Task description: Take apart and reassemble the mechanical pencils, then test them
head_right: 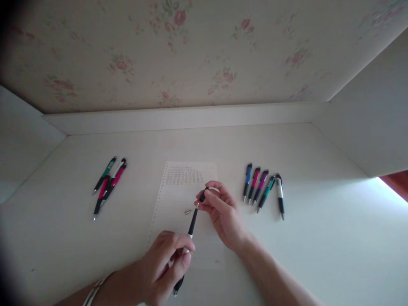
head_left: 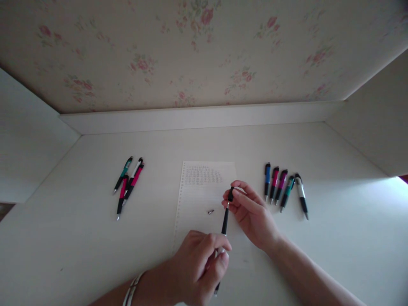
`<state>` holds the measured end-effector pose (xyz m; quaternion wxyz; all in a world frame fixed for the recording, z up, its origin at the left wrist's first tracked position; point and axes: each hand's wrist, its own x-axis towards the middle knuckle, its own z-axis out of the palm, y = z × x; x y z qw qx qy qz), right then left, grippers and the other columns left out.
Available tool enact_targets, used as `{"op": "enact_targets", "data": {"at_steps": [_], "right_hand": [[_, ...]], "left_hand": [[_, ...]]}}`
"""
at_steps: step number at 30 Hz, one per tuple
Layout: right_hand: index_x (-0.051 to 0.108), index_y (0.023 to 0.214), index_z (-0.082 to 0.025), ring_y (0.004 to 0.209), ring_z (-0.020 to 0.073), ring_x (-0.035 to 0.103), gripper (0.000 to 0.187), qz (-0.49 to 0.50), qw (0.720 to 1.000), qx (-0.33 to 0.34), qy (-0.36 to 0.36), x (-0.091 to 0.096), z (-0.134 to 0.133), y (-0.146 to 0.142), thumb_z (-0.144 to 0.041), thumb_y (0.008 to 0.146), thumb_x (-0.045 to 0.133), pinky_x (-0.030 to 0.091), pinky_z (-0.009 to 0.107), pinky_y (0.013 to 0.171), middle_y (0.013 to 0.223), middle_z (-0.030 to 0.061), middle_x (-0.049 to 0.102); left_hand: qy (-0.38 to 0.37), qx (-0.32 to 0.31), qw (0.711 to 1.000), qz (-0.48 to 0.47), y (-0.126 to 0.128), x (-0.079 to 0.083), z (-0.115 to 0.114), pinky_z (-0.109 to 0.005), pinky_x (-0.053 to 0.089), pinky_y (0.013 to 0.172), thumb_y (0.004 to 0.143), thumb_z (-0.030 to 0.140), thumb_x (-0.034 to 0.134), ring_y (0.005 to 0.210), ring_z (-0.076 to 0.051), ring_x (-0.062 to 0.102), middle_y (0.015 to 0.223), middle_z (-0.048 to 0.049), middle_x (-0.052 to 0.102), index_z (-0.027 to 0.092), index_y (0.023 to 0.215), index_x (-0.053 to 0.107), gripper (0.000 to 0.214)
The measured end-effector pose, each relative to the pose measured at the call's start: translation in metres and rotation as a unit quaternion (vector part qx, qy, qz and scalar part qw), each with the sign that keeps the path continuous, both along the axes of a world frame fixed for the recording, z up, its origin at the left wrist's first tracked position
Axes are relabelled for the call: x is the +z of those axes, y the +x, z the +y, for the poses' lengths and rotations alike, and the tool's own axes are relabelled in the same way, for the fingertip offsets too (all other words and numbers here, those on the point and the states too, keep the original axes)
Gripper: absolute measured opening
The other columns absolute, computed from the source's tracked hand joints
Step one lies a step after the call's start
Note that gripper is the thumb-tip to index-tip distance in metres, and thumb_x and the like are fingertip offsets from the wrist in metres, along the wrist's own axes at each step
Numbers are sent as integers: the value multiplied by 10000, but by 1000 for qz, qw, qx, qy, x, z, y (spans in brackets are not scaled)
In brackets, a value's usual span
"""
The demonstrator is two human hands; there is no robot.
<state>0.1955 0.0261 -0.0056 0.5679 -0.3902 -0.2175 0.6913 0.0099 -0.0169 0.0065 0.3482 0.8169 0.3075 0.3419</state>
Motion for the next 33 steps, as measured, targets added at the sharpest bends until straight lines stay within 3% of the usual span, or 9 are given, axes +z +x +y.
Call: {"op": "enact_targets", "data": {"at_steps": [18, 28, 33], "right_hand": [[684, 1042, -257, 651, 130, 637, 304, -14, 999, 48, 15, -2, -3, -2, -345, 789, 829, 502, 252, 636, 732, -25, 714], [678, 1054, -264, 681, 128, 642, 312, -34, 999, 40, 16, 1, -6, -1, -335, 792, 833, 496, 246, 668, 748, -24, 725], [663, 1094, -264, 696, 119, 658, 367, -40, 997, 66, 30, 1, -7, 0, -332, 785, 850, 509, 232, 690, 750, -29, 737]], "left_hand": [[-13, -8, 1000, 16, 0, 0, 2, -247, 516, 608, 1012, 246, 410, 458, -128, 543, 563, 50, 569, 189, 1054, 553, 160], [-13, 1, 1000, 14, 0, -2, 0, -260, 505, 592, 1035, 281, 384, 436, -127, 518, 549, 50, 558, 188, 1062, 565, 205], [-4, 6, 1000, 14, 0, -3, 2, -263, 501, 617, 1038, 258, 385, 484, -134, 551, 600, 31, 596, 184, 1067, 567, 199]]}}
